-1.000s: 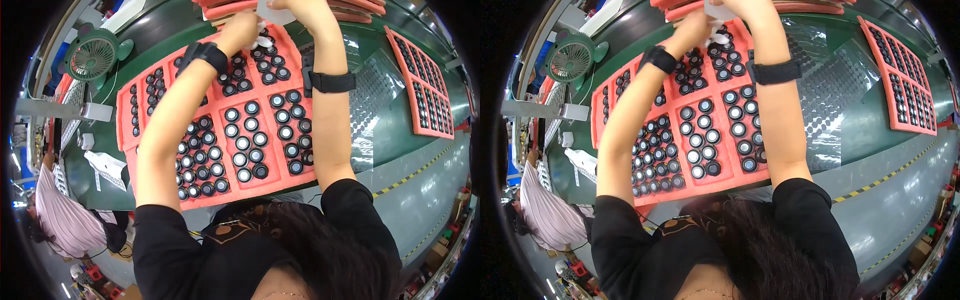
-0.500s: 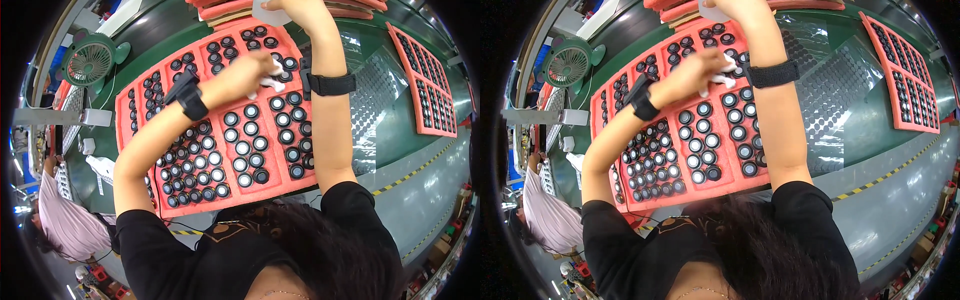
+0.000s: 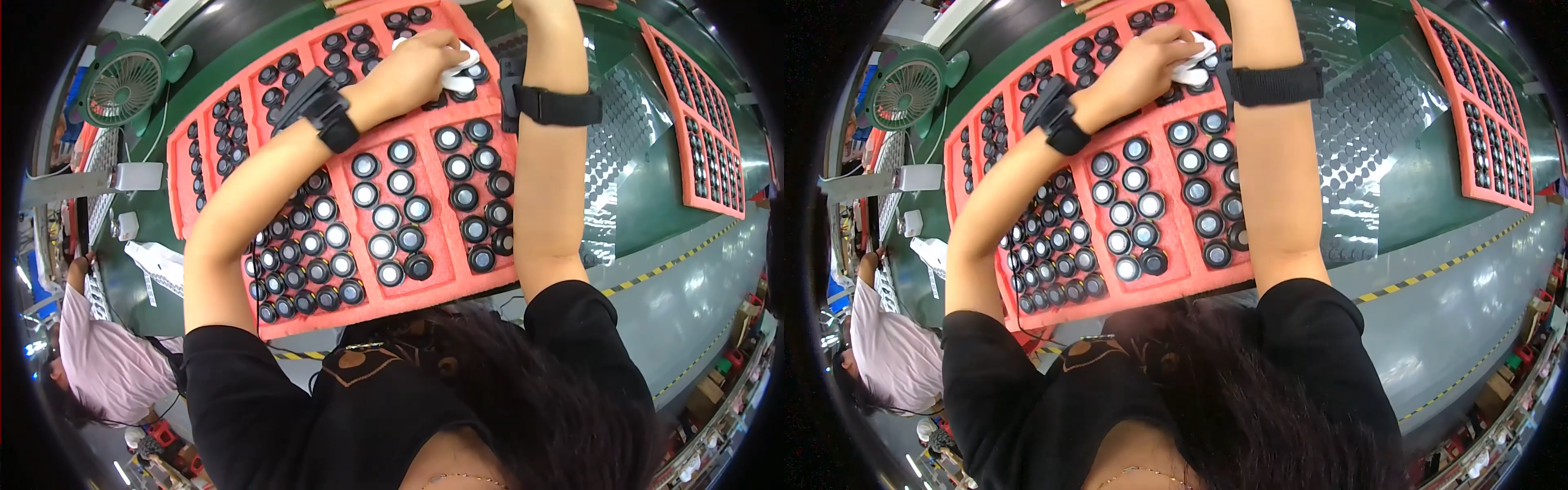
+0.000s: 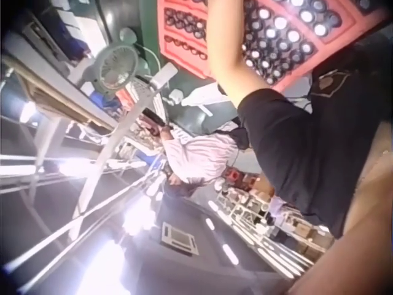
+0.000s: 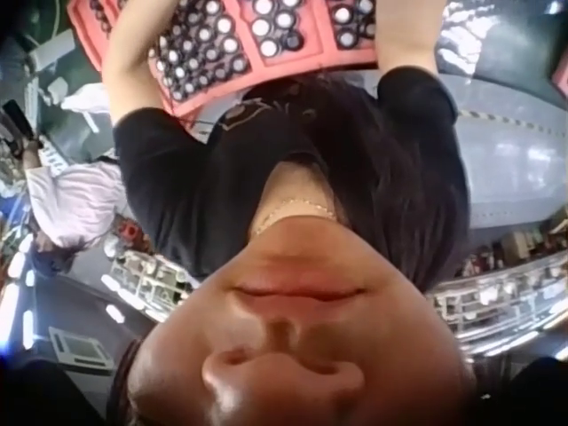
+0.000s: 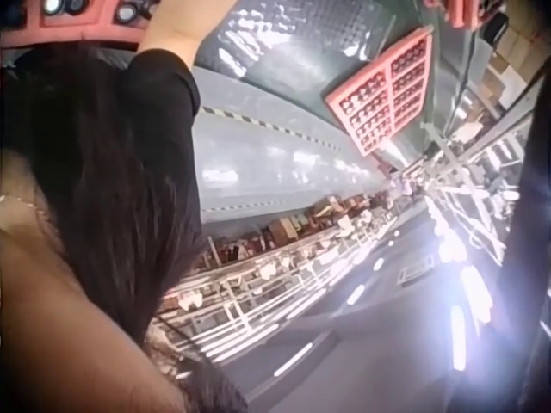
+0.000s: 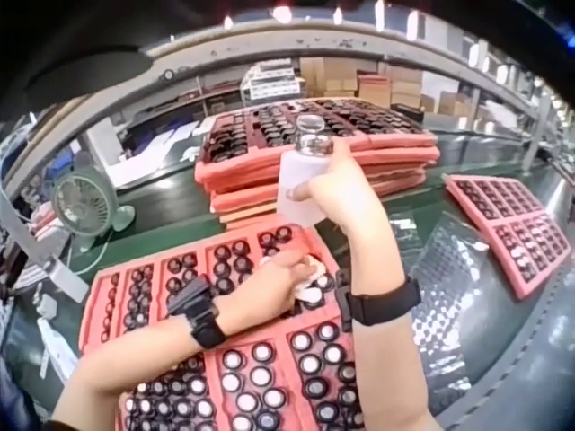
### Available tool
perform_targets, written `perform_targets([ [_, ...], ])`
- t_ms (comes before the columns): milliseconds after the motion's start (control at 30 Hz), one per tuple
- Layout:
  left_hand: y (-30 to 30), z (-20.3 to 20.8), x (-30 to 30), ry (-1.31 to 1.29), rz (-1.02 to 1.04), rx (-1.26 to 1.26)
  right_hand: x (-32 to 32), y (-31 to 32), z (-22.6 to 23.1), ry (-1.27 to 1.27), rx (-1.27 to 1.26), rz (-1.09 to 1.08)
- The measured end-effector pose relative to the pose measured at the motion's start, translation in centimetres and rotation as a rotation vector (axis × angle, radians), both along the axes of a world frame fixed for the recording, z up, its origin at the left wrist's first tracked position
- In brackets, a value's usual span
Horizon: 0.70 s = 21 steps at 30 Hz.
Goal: The person wipes the top of several sensors with a cloth and liquid from a bottle, then peels small black circular stickers from a sheet and applies them to the sensors.
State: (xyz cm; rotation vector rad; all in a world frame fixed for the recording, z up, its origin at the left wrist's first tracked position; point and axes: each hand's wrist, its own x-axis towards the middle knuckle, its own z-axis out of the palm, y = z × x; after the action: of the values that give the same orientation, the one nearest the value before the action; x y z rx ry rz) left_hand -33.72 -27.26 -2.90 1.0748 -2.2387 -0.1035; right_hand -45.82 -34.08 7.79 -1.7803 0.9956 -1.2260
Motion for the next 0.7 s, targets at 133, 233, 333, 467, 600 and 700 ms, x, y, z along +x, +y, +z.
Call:
perform_targets([
  [133,4.1,1.3,-0.1,-0.014,-0.216,0.104,-0.1,0.8,0.5,0.003,0.031,0.028],
  [233,6.5,1.7,-0.9,-0.102,-0.202,0.12,0.5,1.0,0.5,0.032,-0.019,-0.022],
  [333,8.6,1.8,-1.9,-0.117,-0.207,0.113,0.3,1.2,0.6,0.06,-0.034,-0.035],
  [467,12.3,1.8,-3.1,-0.112,-0.325,0.154,-1.4,1.2,4.7,0.009,0.44,0.149],
  [600,15.4,2.3,-4.3,-0.049,-0.398,0.195,-0.2,3.0,1.7,0.135,-0.044,-0.05],
  [700,15.2,2.6,-3.7,0.057,-0.384,0.424,-2.1,1.1,5.7,0.143,0.643,0.205],
])
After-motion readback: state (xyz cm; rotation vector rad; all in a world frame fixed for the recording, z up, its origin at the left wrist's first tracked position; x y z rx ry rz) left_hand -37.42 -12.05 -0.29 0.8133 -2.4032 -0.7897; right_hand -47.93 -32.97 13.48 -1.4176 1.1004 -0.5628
